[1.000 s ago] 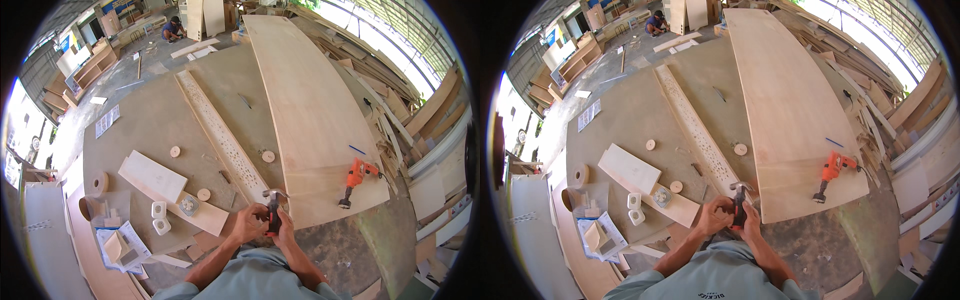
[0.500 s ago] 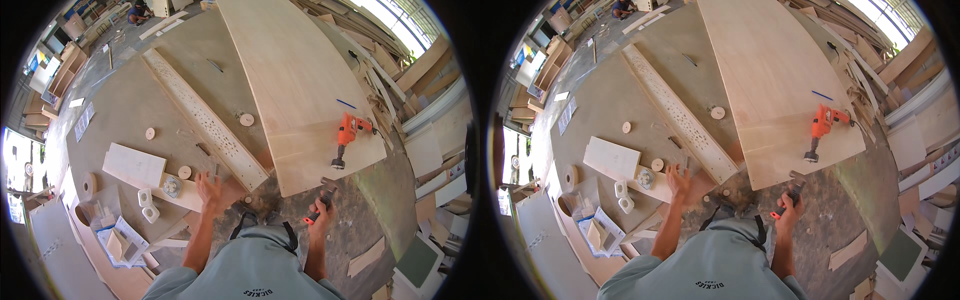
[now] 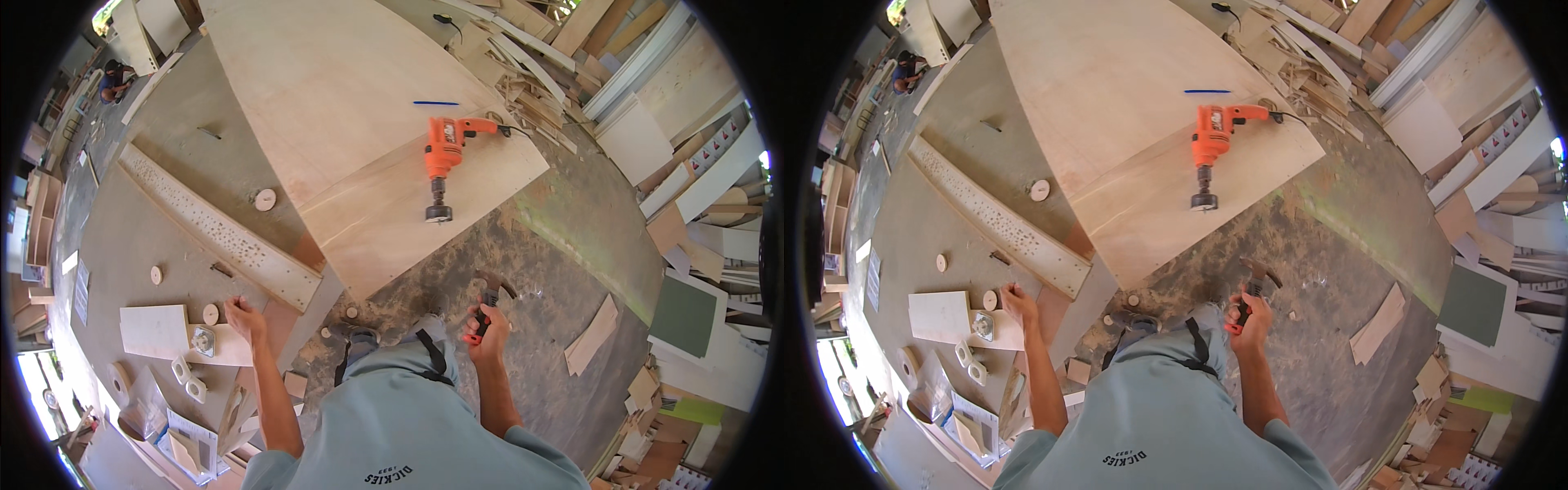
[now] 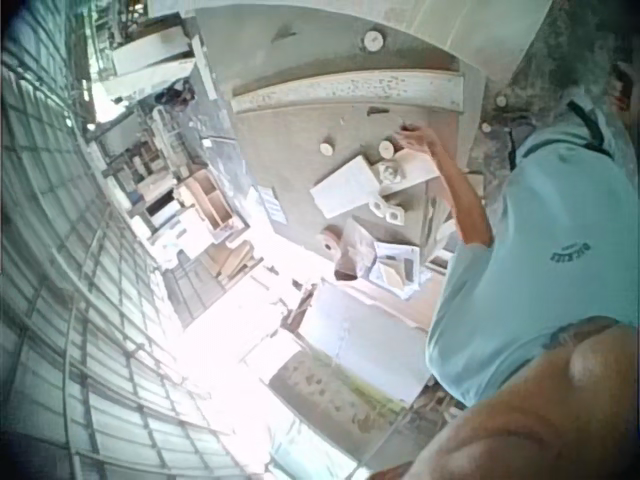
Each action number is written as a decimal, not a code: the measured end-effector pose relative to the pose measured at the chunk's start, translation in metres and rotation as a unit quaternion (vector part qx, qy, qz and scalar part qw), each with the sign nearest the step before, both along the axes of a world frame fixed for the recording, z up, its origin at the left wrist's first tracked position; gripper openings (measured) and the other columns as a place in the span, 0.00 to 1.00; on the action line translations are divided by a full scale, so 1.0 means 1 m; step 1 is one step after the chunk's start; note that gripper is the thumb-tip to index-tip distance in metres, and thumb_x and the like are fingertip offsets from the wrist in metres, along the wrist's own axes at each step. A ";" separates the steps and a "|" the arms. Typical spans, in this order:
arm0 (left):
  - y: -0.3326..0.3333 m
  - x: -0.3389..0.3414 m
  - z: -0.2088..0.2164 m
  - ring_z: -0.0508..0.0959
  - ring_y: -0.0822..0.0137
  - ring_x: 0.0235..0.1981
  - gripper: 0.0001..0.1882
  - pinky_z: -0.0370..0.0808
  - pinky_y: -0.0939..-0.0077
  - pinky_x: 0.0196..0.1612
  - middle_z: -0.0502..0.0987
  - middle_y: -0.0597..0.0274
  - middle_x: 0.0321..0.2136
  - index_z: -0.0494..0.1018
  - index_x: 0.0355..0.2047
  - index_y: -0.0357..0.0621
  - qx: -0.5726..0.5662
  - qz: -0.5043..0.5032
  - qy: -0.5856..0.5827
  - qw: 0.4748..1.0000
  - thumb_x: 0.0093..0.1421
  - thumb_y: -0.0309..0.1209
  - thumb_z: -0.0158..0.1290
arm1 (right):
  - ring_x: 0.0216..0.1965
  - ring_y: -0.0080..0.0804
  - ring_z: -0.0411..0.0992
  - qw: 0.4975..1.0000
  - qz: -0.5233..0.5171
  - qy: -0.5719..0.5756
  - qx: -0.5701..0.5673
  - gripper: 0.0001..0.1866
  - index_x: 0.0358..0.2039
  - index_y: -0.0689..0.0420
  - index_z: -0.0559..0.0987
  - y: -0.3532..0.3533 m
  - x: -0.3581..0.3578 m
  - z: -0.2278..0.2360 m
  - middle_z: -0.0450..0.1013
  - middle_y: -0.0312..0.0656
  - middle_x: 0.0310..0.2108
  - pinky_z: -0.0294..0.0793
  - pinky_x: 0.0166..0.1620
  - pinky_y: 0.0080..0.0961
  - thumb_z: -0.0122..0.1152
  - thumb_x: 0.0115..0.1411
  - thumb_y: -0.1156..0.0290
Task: The person uses a power drill with a hole saw attachment to cut a circular opening into a large plywood board, using a hammer to tap the attachment and clear debris during the process.
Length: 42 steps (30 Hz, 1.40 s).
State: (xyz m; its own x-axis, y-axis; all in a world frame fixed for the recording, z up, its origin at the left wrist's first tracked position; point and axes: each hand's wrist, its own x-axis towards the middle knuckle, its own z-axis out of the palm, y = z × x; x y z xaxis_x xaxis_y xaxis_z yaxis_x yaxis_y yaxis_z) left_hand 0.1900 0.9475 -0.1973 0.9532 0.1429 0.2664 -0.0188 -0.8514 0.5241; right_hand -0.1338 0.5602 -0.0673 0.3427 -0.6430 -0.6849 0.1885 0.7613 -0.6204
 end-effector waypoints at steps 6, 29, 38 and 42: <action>-0.054 -0.045 0.010 0.72 0.75 0.31 0.16 0.70 0.79 0.34 0.75 0.67 0.32 0.74 0.56 0.36 -0.411 0.098 0.093 0.902 0.68 0.25 0.54 | 0.20 0.28 0.68 0.999 -0.042 0.020 0.018 0.14 0.48 0.62 0.74 -0.075 -0.062 -0.019 0.73 0.45 0.29 0.67 0.22 0.25 0.56 0.64 0.69; -0.396 -0.003 0.117 0.77 0.76 0.32 0.05 0.73 0.78 0.39 0.81 0.65 0.29 0.78 0.35 0.37 -0.355 -0.223 0.327 0.847 0.61 0.25 0.62 | 0.18 0.24 0.71 0.923 0.380 0.028 -0.048 0.16 0.48 0.62 0.78 -0.286 0.093 0.064 0.77 0.43 0.28 0.67 0.19 0.23 0.57 0.71 0.60; -0.417 -0.014 0.130 0.78 0.73 0.34 0.04 0.74 0.76 0.43 0.79 0.64 0.29 0.77 0.35 0.36 -0.291 -0.166 0.345 0.877 0.61 0.22 0.60 | 0.27 0.22 0.73 0.852 0.471 0.049 -0.225 0.14 0.50 0.63 0.75 -0.319 0.137 0.070 0.76 0.40 0.29 0.71 0.30 0.18 0.58 0.67 0.72; -0.415 -0.037 0.139 0.77 0.72 0.32 0.05 0.74 0.74 0.41 0.77 0.62 0.27 0.77 0.38 0.36 -0.389 -0.054 0.263 0.881 0.62 0.21 0.54 | 0.29 0.23 0.73 0.803 0.512 0.000 -0.306 0.18 0.52 0.67 0.76 -0.350 0.189 0.053 0.75 0.40 0.31 0.75 0.35 0.23 0.57 0.61 0.80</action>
